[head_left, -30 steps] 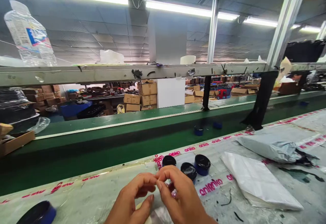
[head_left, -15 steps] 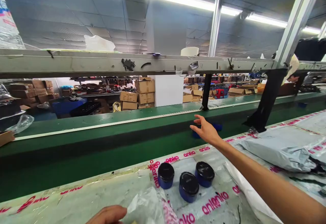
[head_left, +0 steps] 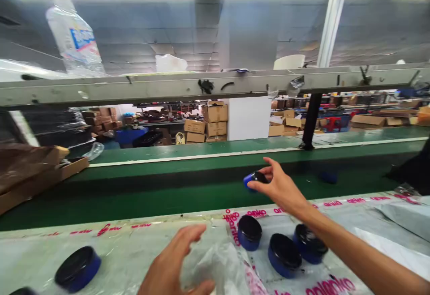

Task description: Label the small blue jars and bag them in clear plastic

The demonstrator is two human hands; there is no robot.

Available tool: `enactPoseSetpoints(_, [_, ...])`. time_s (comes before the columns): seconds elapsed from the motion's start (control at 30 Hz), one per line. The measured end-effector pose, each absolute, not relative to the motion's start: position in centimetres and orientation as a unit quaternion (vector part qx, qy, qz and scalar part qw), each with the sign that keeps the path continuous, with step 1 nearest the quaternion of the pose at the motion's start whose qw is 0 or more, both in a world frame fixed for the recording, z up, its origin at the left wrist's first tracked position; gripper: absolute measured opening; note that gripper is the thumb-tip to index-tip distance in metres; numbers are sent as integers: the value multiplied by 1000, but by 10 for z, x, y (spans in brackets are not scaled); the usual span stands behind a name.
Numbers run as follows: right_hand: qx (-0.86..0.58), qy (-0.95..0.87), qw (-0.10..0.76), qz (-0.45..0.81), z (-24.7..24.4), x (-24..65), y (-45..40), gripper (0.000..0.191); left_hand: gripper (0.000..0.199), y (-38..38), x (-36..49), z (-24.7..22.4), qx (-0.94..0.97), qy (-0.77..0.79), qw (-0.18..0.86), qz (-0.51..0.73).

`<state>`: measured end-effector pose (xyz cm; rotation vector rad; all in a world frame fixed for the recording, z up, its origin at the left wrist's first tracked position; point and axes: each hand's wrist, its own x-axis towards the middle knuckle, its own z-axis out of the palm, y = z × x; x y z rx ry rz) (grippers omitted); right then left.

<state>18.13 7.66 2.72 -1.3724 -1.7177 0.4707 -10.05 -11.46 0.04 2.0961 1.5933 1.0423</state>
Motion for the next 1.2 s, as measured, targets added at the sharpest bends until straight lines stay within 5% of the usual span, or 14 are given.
enactPoseSetpoints(0.07, [-491, -690, 460, 267, 29, 135, 31, 99, 91, -106, -85, 6, 738, 548, 112, 377])
enactPoseSetpoints(0.13, [-455, -685, 466, 328, 26, 96, -11, 99, 97, -100, -76, 11, 714, 566, 83, 403])
enactPoseSetpoints(0.3, [-395, -672, 450, 436, 19, 53, -65, 84, 64, -109, -91, 14, 626, 616, 128, 460])
enactPoseSetpoints(0.53, [-372, -623, 391, 567, 13, 46, -66, 35, 54, -130, -144, -3, 598, 541, 341, 483])
enactPoseSetpoints(0.77, [-356, -563, 361, 653, -21, 22, -60, 39, 68, -126, -157, -25, 551, 479, 490, 476])
enactPoseSetpoints(1.2, [-336, -585, 317, 667, -26, 23, -60, 33, 59, -128, -155, -21, 611, 550, 411, 394])
